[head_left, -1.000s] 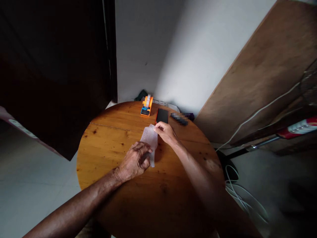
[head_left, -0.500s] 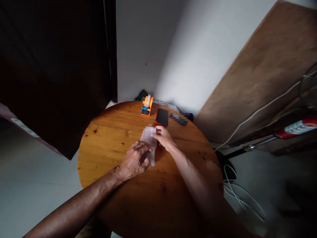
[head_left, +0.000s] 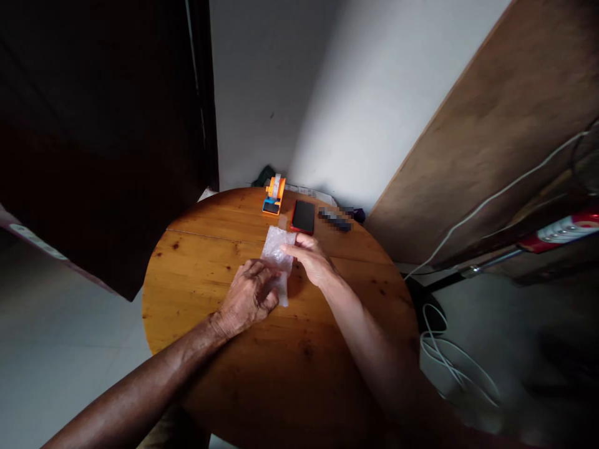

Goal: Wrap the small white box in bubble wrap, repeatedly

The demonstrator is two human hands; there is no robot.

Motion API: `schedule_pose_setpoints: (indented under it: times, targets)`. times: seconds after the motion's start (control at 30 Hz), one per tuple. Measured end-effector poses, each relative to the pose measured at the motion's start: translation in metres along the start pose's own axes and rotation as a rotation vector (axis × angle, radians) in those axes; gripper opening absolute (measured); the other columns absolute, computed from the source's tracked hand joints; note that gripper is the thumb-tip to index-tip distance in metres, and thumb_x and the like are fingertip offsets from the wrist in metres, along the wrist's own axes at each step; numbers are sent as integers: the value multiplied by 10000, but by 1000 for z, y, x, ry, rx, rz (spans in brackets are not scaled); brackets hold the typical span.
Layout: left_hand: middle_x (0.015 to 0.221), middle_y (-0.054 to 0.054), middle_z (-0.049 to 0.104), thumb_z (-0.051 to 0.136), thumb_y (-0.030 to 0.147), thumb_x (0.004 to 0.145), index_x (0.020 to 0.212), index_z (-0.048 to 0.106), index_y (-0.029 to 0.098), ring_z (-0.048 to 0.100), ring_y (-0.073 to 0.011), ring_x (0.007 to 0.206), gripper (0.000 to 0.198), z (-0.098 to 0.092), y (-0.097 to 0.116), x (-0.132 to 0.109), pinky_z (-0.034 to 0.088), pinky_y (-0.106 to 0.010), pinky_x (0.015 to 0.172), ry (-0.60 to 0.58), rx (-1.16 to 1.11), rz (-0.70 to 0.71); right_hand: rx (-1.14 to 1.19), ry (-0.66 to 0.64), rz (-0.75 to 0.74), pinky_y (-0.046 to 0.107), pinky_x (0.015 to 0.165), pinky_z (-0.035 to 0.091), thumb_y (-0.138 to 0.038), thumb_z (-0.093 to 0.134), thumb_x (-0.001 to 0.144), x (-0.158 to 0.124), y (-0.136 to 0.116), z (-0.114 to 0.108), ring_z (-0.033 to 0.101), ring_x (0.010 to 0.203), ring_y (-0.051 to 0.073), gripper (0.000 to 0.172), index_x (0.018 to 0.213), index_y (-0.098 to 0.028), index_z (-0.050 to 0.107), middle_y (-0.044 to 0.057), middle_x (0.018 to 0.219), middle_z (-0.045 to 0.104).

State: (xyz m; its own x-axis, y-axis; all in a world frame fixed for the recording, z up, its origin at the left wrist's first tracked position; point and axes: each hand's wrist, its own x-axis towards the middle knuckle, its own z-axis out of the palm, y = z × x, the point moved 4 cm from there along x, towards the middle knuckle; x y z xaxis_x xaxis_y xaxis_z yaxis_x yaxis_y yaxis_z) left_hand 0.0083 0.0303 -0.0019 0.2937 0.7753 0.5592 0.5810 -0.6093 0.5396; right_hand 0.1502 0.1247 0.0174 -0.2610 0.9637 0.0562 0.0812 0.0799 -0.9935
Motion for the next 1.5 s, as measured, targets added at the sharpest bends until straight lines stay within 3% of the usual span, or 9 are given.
schedule_pose_setpoints:
  times: [0.23, 0.4, 0.5, 0.73, 0.83, 0.93, 1.13, 1.3, 1.5]
  targets:
    - [986, -94, 589, 662, 323, 764, 983, 605, 182, 526, -281, 930, 267, -6, -6, -5, 475, -475, 854, 99, 136, -166, -363, -80, -164, 234, 598, 395, -220, 601, 720, -29, -38, 12, 502, 635, 119, 33, 746, -209, 585, -41, 689, 574]
    - [1130, -132, 548, 735, 366, 716, 1220, 496, 168, 530, -322, 1082, 591, -9, -15, -9, 473, -526, 945, 198, 58, -261, -520, -83, -266, 254, 670, 452, -149, 524, 772, -62, -36, 20, 584, 722, 148, 99, 774, -216, 597, -10, 772, 641]
    - [1301, -165, 475, 741, 359, 727, 1348, 416, 176, 500, -326, 1218, 724, -5, -17, -8, 456, -511, 1016, 156, -51, -239, -561, -98, -351, 303, 805, 487, -114, 480, 808, -83, -25, 26, 636, 876, 182, 170, 820, -237, 597, 20, 907, 688]
    - [1196, -113, 565, 671, 188, 719, 979, 583, 206, 564, -271, 1180, 275, -4, -19, -6, 525, -387, 911, 42, -230, -108, -582, 15, -619, 375, 977, 480, -123, 565, 820, -110, 2, 31, 618, 1121, 224, 240, 1005, -275, 578, 59, 1165, 668]
    - [1086, -91, 629, 628, 139, 698, 1024, 578, 203, 622, -255, 1017, 337, -13, -17, -7, 518, -414, 890, -108, -210, -69, -698, 9, -727, 400, 984, 482, -86, 577, 800, -114, 8, 34, 612, 1122, 237, 330, 1073, -271, 576, 75, 1187, 660]
    - [1178, -100, 613, 632, 133, 672, 1169, 546, 207, 589, -275, 1106, 510, -19, -14, -10, 481, -445, 970, -219, -166, -46, -821, -27, -745, 411, 996, 482, -7, 502, 781, -113, 11, 36, 586, 1156, 237, 418, 1103, -261, 581, 81, 1219, 641]
    - [1148, -85, 614, 583, 46, 616, 1191, 550, 182, 603, -236, 1052, 591, -10, -19, -10, 512, -348, 881, -166, -184, -91, -802, 1, -771, 388, 1020, 474, 46, 438, 751, -107, 14, 36, 569, 1173, 219, 461, 1075, -243, 594, 79, 1205, 631]
    - [994, -66, 669, 625, 119, 682, 1030, 626, 153, 636, -191, 873, 349, -11, -18, -7, 507, -272, 743, -29, -310, -154, -594, -11, -661, 332, 921, 503, -5, 447, 768, -95, -3, 27, 632, 1048, 195, 323, 941, -221, 614, 66, 1073, 682]
    - [725, -27, 657, 538, 363, 866, 935, 678, 136, 583, -150, 629, 276, -14, -19, -7, 414, -234, 562, -163, -298, -460, -340, -135, -69, 217, 522, 446, -165, 536, 754, -65, -3, 21, 559, 569, 120, 103, 811, -189, 619, -29, 661, 613]
